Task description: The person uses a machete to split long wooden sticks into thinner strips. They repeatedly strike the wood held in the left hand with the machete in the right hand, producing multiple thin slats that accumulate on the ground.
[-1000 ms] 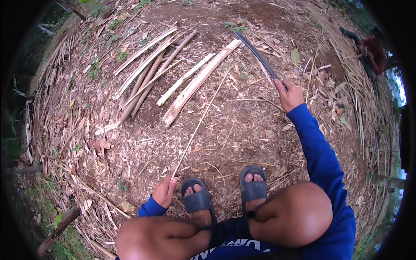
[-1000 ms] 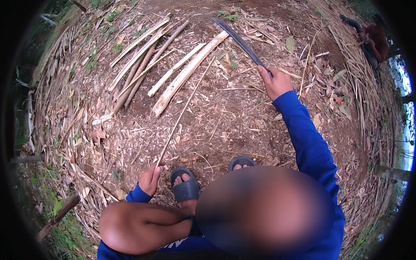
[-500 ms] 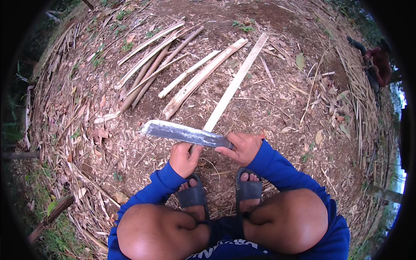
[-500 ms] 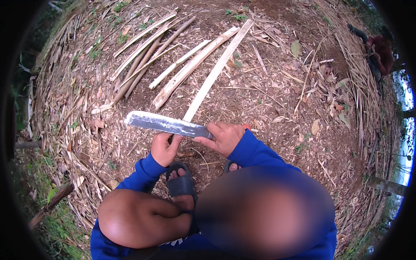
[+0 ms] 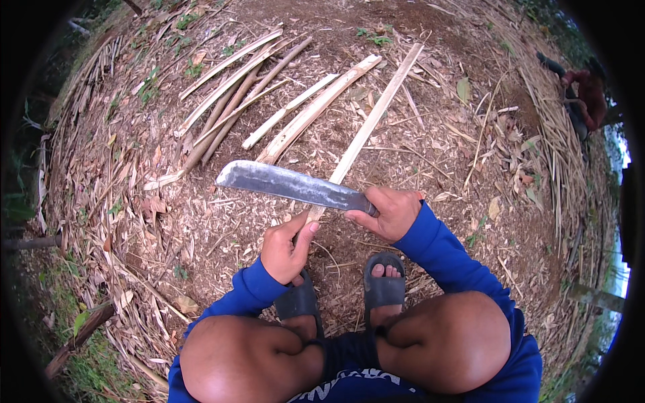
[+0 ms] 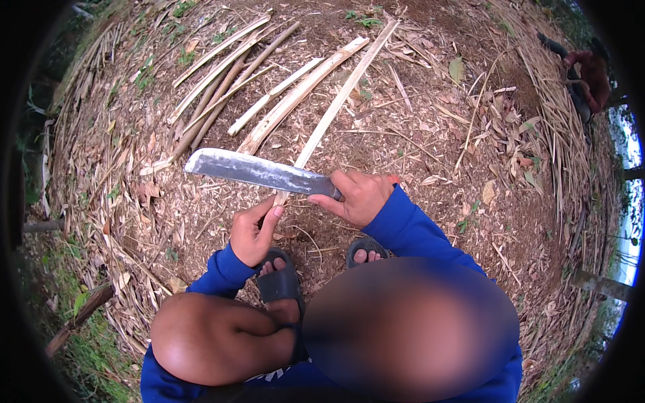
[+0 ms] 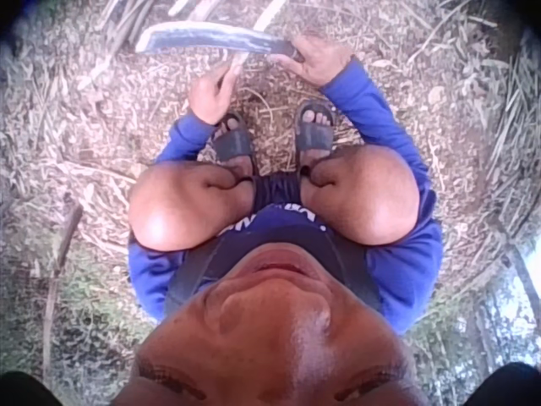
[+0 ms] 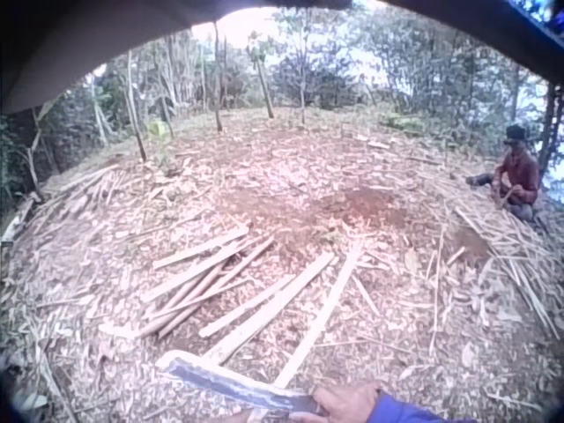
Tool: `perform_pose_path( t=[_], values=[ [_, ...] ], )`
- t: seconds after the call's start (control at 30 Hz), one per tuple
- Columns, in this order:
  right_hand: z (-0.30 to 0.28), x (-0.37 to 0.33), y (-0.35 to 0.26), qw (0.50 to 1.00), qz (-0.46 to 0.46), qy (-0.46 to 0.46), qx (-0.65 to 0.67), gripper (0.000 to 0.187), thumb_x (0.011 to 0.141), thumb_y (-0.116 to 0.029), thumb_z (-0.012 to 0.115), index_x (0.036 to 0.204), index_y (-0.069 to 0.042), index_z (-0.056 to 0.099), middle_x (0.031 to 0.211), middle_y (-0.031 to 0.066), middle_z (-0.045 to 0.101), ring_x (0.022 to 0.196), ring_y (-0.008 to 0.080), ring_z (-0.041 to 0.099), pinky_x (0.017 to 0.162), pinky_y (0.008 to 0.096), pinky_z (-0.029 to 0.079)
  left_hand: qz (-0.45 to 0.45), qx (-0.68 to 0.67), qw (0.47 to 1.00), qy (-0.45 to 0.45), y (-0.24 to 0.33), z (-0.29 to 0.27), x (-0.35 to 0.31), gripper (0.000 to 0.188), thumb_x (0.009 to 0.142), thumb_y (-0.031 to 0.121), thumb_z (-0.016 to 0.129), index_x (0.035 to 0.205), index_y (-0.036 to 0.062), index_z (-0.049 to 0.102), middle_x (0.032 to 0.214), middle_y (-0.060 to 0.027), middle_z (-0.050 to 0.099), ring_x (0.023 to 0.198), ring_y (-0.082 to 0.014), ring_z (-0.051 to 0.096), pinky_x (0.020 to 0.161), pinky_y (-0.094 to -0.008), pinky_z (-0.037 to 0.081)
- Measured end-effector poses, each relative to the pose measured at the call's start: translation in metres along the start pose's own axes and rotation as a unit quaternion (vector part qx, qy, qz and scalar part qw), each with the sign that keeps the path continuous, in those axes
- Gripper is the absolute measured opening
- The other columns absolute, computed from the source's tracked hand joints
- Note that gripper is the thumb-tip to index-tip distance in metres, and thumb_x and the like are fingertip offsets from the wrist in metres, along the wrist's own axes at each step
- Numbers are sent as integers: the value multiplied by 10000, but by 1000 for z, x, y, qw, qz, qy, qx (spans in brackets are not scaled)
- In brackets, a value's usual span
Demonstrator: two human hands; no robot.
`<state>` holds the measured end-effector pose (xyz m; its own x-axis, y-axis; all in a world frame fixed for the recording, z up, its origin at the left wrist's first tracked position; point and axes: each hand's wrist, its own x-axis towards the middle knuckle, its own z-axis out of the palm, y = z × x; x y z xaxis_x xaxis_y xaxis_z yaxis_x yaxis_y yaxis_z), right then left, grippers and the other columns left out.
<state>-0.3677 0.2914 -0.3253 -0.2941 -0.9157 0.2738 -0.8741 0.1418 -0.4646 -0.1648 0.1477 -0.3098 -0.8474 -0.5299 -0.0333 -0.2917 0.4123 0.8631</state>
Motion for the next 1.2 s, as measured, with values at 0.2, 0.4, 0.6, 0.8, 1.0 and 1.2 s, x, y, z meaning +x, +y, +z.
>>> perform_pose_path(
  t=[0.2,0.4,0.6,0.8,1.0,1.2],
  values=[
    [1,12,18,995,77,61,14,470,855,-512,715,782,-72,567,628,133,610,540,322,635,465,429,482,-33,-9,999,-13,-6,2,-6,304,990,177,575,1203,-25,651,646,-163,615,554,-196,631,558,-345,481],
    [6,3,25,996,79,48,4,455,873,-528,684,788,-96,573,650,124,627,553,341,641,475,440,500,-41,-26,999,-24,-12,5,-10,311,992,180,570,1212,-25,648,664,-143,646,586,-182,650,598,-334,511],
    [2,3,29,998,59,14,3,457,863,-540,685,831,-95,591,663,113,623,574,324,649,491,432,510,-37,-14,999,-22,-10,1,-14,337,996,197,559,1233,-29,639,661,-157,644,590,-193,656,603,-331,510],
    [3,6,11,999,30,19,-19,479,858,-565,678,816,-98,580,637,115,609,539,338,642,475,457,509,-50,-17,998,-23,-11,-4,-11,345,995,197,558,1234,-41,633,611,-151,597,540,-161,605,556,-324,477],
    [-8,20,39,993,107,31,-37,472,875,-547,668,815,-89,575,664,143,637,567,335,656,478,449,509,-59,-36,997,-32,-23,-3,-22,317,1000,188,546,1188,-44,652,594,-110,557,525,-133,533,533,-308,432],
    [-3,8,22,999,24,-7,-40,436,887,-511,672,836,-87,584,658,122,628,562,337,640,482,444,501,-47,-58,996,-46,-32,-6,-29,294,1005,169,531,1161,-42,663,645,-93,562,579,-121,542,563,-298,431]
  ],
)
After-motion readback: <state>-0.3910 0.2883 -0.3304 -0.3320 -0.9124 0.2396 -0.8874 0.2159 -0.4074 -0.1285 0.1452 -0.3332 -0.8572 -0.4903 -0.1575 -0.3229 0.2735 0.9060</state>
